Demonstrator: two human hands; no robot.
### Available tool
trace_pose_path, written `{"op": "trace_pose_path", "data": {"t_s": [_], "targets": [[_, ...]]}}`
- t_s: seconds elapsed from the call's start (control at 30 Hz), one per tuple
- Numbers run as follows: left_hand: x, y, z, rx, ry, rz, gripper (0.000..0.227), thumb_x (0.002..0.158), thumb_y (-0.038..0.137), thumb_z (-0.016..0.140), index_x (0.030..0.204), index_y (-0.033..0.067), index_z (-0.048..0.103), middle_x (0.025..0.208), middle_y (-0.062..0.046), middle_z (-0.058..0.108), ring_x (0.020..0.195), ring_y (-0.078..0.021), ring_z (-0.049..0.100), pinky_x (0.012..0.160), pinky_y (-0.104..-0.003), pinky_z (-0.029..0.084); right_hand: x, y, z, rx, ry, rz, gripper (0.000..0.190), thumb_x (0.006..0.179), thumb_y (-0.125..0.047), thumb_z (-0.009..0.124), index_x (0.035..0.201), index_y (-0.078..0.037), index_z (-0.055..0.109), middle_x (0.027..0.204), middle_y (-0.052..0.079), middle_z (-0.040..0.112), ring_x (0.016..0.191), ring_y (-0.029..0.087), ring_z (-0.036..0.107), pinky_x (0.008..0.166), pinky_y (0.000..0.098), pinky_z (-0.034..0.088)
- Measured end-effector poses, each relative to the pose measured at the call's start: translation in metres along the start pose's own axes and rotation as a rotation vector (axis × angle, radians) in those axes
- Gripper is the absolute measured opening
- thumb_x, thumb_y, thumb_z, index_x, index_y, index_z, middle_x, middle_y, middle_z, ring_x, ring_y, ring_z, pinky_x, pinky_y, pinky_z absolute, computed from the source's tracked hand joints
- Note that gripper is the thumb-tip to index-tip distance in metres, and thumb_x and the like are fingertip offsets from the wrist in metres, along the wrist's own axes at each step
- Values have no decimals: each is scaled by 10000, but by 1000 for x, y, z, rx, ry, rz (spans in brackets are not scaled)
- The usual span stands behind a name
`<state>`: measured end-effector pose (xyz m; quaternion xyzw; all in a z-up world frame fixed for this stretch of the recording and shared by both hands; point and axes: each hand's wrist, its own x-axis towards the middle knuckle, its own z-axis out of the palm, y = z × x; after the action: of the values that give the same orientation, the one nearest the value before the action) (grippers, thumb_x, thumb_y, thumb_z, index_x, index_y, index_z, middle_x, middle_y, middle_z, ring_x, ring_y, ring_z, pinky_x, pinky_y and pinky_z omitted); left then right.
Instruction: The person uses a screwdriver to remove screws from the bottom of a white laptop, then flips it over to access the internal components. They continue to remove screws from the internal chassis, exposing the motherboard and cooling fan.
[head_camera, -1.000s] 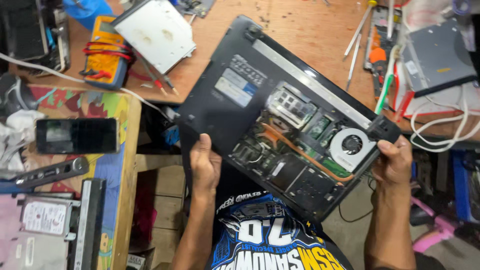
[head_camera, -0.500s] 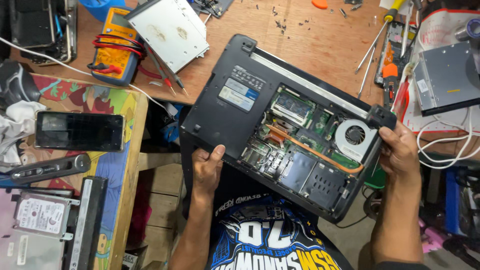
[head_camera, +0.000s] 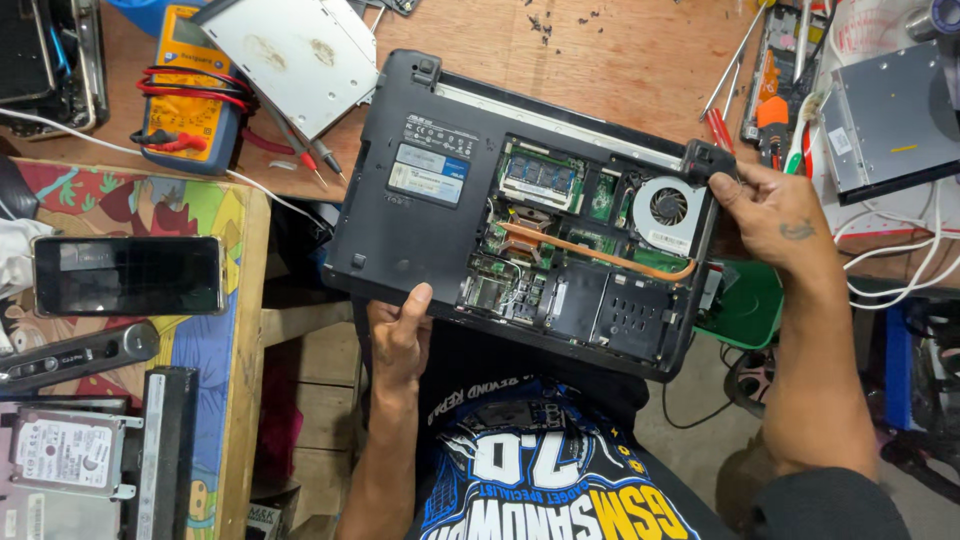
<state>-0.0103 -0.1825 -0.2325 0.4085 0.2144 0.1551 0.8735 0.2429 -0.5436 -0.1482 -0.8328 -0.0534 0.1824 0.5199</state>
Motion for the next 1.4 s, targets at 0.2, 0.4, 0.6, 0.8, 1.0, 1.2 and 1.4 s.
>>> {"op": "trace_pose_path", "data": {"t_s": [0.2, 0.4, 0.6, 0.8, 1.0, 1.2, 1.4], "targets": [[1, 20, 36, 17, -75, 46, 317, 957, 91, 669, 1239, -21, 579, 1023, -106, 667, 887, -173, 685, 768, -303, 580, -1, -28, 3, -414, 135, 17, 400, 979, -231, 752, 1342, -70, 708, 921, 77, 749, 765, 81, 647, 679, 258, 506], [-5, 10, 30, 6, -19, -44, 332, 982, 123, 677, 1265, -11, 566, 1030, -111, 675, 892, -174, 688, 777, -310, 581, -16, -16, 3, -311, 225, -3, 248, 1072, -182, 652, 1231, -7, 729, 913, 72, 740, 772, 77, 651, 691, 265, 519], [-14, -12, 34, 45, -74, -223, 385, 949, 133, 671, 1307, 48, 559, 1083, -42, 684, 914, -115, 665, 747, -260, 533, -49, 11, 10, -141, 228, -40, 230, 1067, -140, 673, 1200, 46, 700, 984, 64, 743, 845, 79, 656, 765, 242, 520], [-24, -41, 11, 223, -14, -348, 340, 1024, 183, 710, 1217, -89, 646, 1015, -82, 671, 813, -140, 559, 672, -283, 443, -49, 15, 20, -22, 262, -61, 267, 1028, -144, 728, 1221, 36, 688, 1030, 63, 728, 886, 90, 682, 805, 238, 556], [-23, -23, 24, 389, -116, -299, 441, 936, 284, 649, 1205, -65, 650, 1059, -128, 743, 921, -229, 719, 779, -347, 598, -38, 17, 15, -47, 239, -43, 243, 1031, -122, 678, 1204, 46, 700, 971, 90, 735, 826, 83, 657, 738, 235, 529], [-33, 2, 35, 508, -311, -420, 512, 942, 369, 631, 1147, -93, 714, 1053, -232, 800, 993, -324, 766, 913, -422, 595, -41, 26, -9, 427, 370, -16, 199, 1072, -135, 577, 1064, 37, 676, 945, 105, 747, 615, 84, 467, 576, 222, 379], [-29, -23, 48, 601, -461, -697, 504, 956, 389, 610, 1157, -53, 746, 1105, -176, 798, 1058, -277, 727, 985, -405, 544, -30, 17, -28, 282, 656, -463, 193, 1225, -67, 566, 1121, 88, 616, 1002, 114, 605, 787, 126, 518, 745, 224, 457]]}}
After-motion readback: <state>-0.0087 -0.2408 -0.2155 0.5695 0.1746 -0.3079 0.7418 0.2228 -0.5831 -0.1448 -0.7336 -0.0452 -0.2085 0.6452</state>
